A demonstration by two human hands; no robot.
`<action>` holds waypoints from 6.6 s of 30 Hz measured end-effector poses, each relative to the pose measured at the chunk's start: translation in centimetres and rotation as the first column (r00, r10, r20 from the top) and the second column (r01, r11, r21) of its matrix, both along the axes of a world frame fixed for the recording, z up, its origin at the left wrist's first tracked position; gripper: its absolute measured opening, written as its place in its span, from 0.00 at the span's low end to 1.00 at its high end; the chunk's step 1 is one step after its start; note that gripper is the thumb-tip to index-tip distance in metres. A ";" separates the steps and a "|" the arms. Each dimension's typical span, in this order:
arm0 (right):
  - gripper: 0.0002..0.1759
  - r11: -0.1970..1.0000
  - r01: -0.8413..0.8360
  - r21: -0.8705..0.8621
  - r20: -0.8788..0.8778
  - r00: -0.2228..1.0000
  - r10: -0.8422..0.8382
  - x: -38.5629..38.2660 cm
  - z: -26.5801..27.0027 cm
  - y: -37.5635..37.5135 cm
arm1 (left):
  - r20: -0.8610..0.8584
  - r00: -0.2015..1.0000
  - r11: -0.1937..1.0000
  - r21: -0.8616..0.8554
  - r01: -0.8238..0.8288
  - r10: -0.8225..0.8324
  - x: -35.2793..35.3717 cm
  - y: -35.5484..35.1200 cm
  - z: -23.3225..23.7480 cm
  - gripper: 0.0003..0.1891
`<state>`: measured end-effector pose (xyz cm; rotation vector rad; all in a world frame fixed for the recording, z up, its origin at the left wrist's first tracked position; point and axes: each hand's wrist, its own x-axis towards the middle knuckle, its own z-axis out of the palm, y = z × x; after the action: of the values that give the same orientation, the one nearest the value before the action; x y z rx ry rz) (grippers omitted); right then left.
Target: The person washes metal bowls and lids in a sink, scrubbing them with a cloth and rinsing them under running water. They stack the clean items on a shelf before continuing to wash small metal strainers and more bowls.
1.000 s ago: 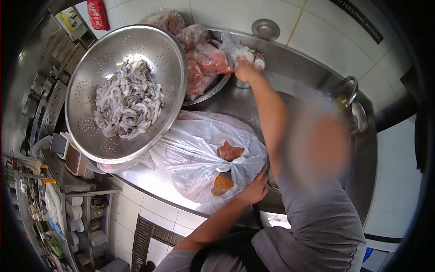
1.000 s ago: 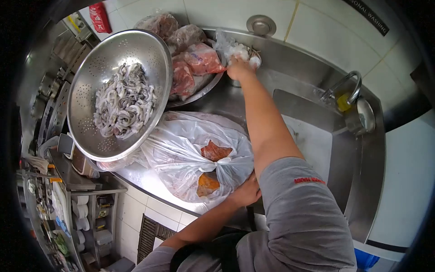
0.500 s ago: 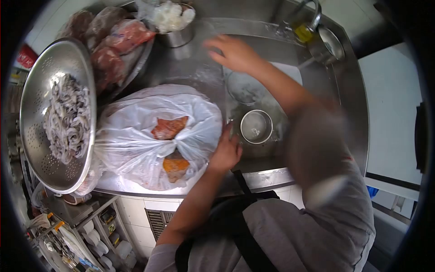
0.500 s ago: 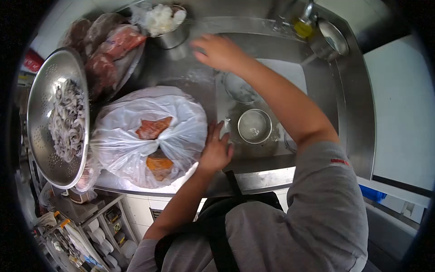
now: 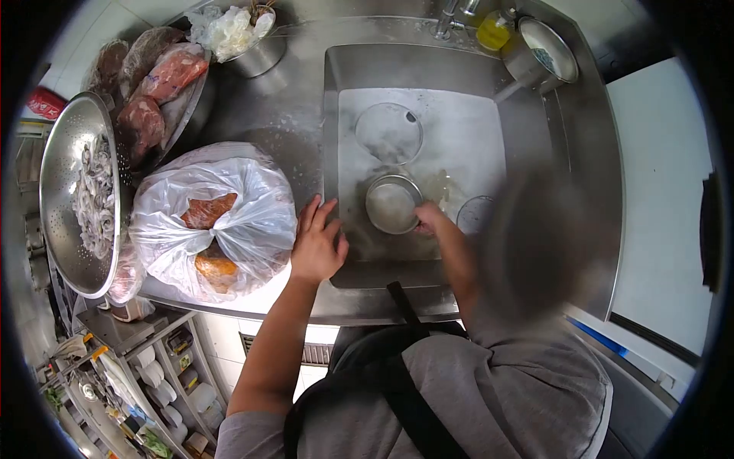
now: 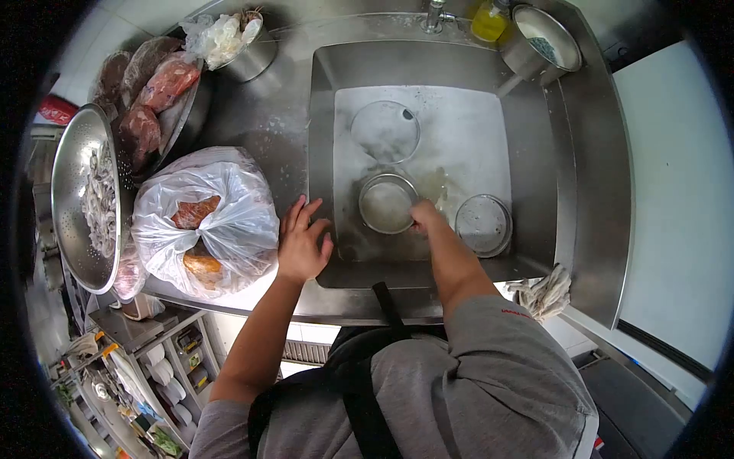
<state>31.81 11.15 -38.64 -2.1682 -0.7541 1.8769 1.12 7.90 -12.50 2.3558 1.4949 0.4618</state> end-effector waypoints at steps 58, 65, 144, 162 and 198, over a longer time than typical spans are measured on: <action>0.18 0.604 -0.783 -0.147 0.624 0.400 0.671 4.6 -13.6 6.4 | -0.012 1.000 1.000 -0.009 -0.018 0.017 -0.1 0.4 -0.4 0.08; 0.18 0.676 -0.735 -0.053 0.717 0.443 0.538 5.3 -13.5 6.3 | -0.028 0.999 0.999 -0.018 -0.037 0.036 -0.1 0.3 -0.5 0.08; 0.21 0.446 -0.857 -0.259 0.707 0.146 0.692 5.6 -16.6 9.1 | -0.015 0.999 0.999 0.011 -0.034 0.035 -0.4 0.3 -0.8 0.06; 0.15 0.694 -0.719 -0.041 0.614 0.530 0.586 4.1 -7.9 9.6 | -0.006 1.000 1.000 0.006 -0.027 0.027 -0.4 0.2 -1.0 0.06; 0.21 0.603 -0.688 0.404 0.914 0.285 -0.287 13.9 25.0 -25.4 | 0.061 0.820 0.822 0.024 0.568 -0.569 2.6 -13.6 9.9 0.28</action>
<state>45.72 -14.24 -13.65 -2.2933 -1.7352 -0.2495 3.75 -5.67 -2.62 2.5985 0.6869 0.3770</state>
